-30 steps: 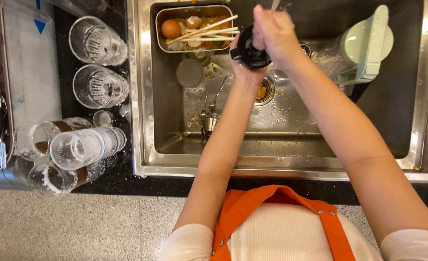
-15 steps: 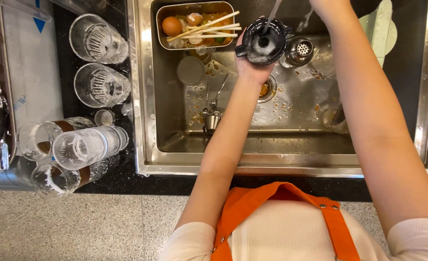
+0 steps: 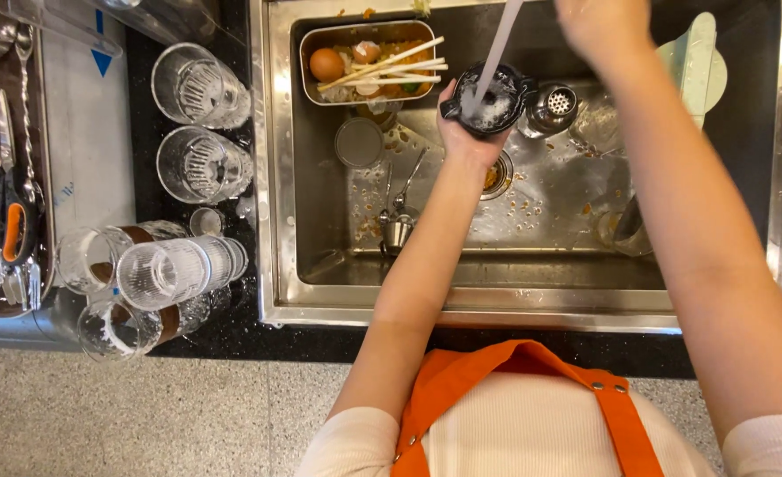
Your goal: The recorder is washing glassware and bar tools in a commercial sink.
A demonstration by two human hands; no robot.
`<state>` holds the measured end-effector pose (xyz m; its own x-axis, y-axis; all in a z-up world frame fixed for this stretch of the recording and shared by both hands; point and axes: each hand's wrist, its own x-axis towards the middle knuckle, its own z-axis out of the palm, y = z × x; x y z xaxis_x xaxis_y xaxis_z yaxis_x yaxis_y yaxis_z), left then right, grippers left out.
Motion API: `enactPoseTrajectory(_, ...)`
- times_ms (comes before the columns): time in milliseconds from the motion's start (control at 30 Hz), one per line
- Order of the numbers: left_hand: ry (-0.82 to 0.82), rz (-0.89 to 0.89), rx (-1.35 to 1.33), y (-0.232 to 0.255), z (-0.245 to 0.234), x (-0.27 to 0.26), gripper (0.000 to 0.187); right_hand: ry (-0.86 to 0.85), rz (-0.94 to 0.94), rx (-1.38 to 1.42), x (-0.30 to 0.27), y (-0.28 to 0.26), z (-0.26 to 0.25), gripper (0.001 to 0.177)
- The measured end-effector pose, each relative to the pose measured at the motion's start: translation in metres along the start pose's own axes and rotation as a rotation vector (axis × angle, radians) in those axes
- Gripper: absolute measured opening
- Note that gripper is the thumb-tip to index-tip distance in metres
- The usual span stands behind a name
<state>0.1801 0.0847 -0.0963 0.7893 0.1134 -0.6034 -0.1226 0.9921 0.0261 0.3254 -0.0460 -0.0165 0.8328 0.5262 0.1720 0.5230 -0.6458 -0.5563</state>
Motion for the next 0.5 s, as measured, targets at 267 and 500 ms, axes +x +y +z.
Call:
enactPoseTrajectory(267, -0.194, 0.181, -0.108, 0.000, -0.032, 0.028, 0.038, 0.001, -0.450, 0.573, -0.063, -0.061, 0.039, 0.056)
enactPoseTrajectory(500, -0.061, 0.100, -0.097, -0.003, -0.028, 0.023, 0.040, -0.078, -0.128, 0.358, -0.076, -0.065, 0.039, 0.044)
